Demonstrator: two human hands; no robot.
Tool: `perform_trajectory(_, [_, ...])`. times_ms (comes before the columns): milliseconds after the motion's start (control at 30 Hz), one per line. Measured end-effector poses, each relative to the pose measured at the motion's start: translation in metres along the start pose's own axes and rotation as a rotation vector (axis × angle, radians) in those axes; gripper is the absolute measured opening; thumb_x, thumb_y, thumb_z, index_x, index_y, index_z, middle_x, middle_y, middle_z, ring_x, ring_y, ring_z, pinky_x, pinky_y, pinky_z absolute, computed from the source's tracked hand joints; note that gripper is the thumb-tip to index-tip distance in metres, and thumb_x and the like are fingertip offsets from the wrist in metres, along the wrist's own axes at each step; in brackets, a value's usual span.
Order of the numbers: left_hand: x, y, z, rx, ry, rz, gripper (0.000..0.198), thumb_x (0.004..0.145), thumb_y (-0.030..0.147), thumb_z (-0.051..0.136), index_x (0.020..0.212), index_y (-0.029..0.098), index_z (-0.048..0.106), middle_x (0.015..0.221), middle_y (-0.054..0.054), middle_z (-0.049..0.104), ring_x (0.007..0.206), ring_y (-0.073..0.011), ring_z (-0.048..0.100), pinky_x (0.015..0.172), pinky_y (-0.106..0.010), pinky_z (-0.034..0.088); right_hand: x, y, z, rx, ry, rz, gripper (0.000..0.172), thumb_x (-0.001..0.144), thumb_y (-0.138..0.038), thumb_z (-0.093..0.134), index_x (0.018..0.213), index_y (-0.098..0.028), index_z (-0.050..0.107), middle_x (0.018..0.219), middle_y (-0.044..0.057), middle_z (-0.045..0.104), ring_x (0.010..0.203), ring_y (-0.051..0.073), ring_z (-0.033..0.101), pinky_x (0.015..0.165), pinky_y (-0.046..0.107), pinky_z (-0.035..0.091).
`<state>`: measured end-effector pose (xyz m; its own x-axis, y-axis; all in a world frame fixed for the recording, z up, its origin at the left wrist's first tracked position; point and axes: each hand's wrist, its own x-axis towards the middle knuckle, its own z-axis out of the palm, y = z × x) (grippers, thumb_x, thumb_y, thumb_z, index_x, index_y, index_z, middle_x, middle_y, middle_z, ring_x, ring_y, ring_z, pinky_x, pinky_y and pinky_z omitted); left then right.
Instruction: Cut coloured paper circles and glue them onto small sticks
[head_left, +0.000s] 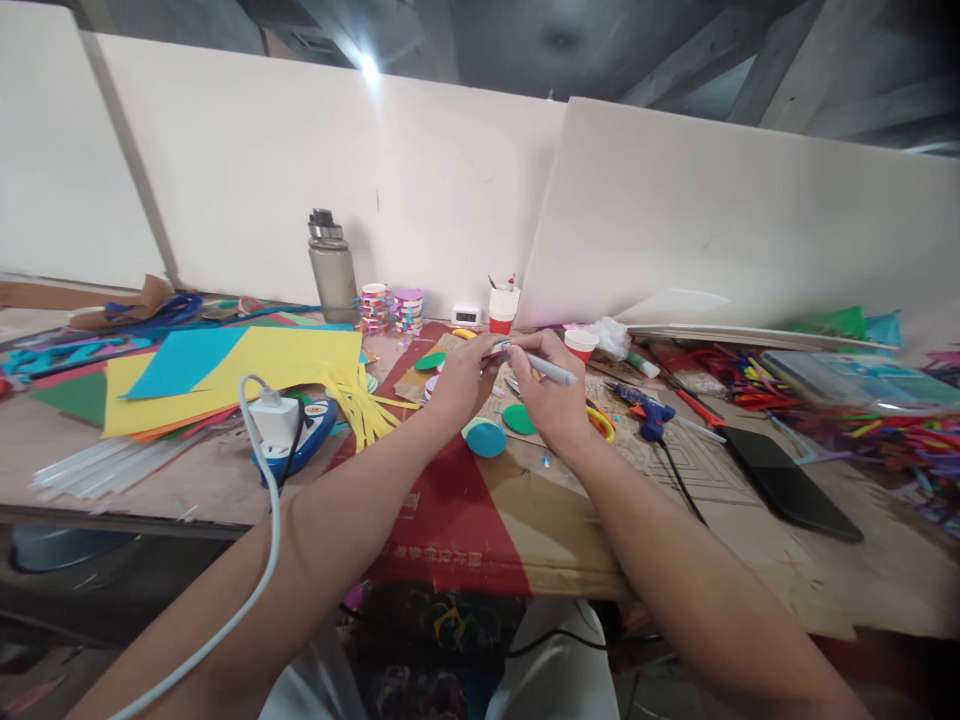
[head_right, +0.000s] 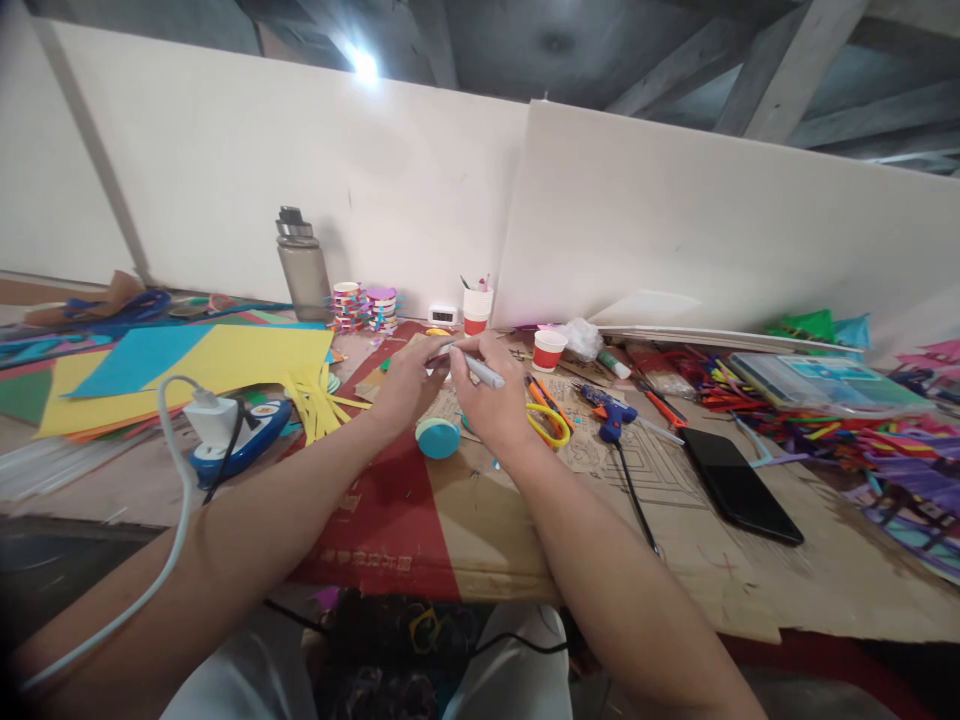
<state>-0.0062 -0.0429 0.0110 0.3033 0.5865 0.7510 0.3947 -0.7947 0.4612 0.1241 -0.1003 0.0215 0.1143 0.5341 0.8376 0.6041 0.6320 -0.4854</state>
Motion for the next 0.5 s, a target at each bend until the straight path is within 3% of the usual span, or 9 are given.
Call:
perform_trajectory(267, [0.003, 0.001, -0.002, -0.019, 0.007, -0.162, 0.031, 0.083, 0.014, 0.060, 0.112, 0.019, 0.070, 0.107, -0.007, 0.073, 0.099, -0.0233, 0.066, 0.089, -0.034, 0.051, 0.001, -0.003, -0.004, 0.091, 0.042, 0.002, 0.015, 0.095, -0.034, 0.052, 0.093, -0.022, 0.062, 0.085, 0.002, 0.067, 0.076, 0.017, 0.063, 0.071, 0.031, 0.049])
perform_trajectory(500, [0.004, -0.001, -0.001, -0.148, 0.014, -0.179, 0.035, 0.079, 0.010, 0.057, 0.111, 0.018, 0.070, 0.108, -0.006, 0.073, 0.101, -0.0216, 0.065, 0.093, -0.035, 0.050, 0.005, 0.009, -0.005, 0.059, 0.072, -0.003, 0.016, 0.096, -0.032, 0.051, 0.100, -0.024, 0.064, 0.100, 0.005, 0.070, 0.094, 0.020, 0.063, 0.087, 0.037, 0.050])
